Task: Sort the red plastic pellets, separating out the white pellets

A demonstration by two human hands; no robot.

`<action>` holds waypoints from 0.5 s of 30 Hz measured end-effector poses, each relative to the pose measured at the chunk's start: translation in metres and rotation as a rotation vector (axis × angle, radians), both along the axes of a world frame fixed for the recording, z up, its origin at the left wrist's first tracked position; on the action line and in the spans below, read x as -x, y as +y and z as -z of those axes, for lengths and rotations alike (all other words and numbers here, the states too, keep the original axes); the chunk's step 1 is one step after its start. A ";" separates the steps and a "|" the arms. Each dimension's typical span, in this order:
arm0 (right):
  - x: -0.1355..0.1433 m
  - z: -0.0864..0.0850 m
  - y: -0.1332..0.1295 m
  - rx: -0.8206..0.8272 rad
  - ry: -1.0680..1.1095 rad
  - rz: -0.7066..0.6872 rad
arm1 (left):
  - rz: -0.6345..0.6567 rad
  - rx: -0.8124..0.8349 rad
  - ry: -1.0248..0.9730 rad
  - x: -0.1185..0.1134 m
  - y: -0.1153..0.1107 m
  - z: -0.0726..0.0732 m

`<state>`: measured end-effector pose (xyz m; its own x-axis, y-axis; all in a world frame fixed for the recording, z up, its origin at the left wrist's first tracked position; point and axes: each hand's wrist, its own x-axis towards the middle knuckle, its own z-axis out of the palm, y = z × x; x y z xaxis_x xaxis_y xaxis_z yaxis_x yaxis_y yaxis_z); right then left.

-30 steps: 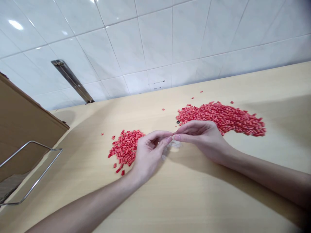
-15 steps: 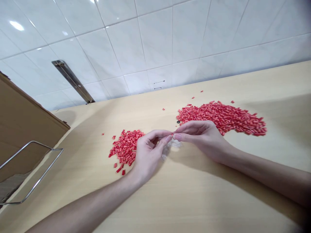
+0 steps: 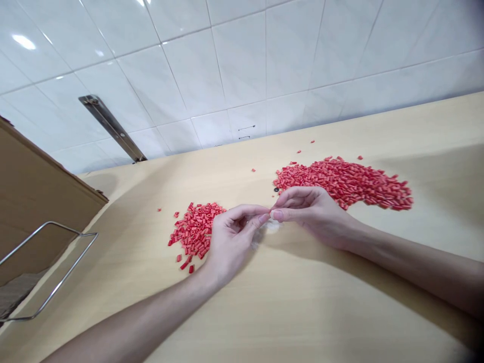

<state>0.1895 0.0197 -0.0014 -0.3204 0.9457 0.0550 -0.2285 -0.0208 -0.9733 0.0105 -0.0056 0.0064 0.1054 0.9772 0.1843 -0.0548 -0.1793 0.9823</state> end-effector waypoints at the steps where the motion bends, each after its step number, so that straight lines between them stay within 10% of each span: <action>1: 0.000 -0.001 0.000 0.002 0.004 -0.006 | 0.003 0.001 0.003 0.000 0.000 0.000; 15: -0.001 0.002 0.000 0.006 0.043 -0.030 | -0.003 0.037 -0.059 -0.002 0.002 0.001</action>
<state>0.1902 0.0193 -0.0036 -0.3457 0.9362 0.0639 -0.2692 -0.0337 -0.9625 0.0121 -0.0037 0.0052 0.0926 0.9838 0.1537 -0.1127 -0.1430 0.9833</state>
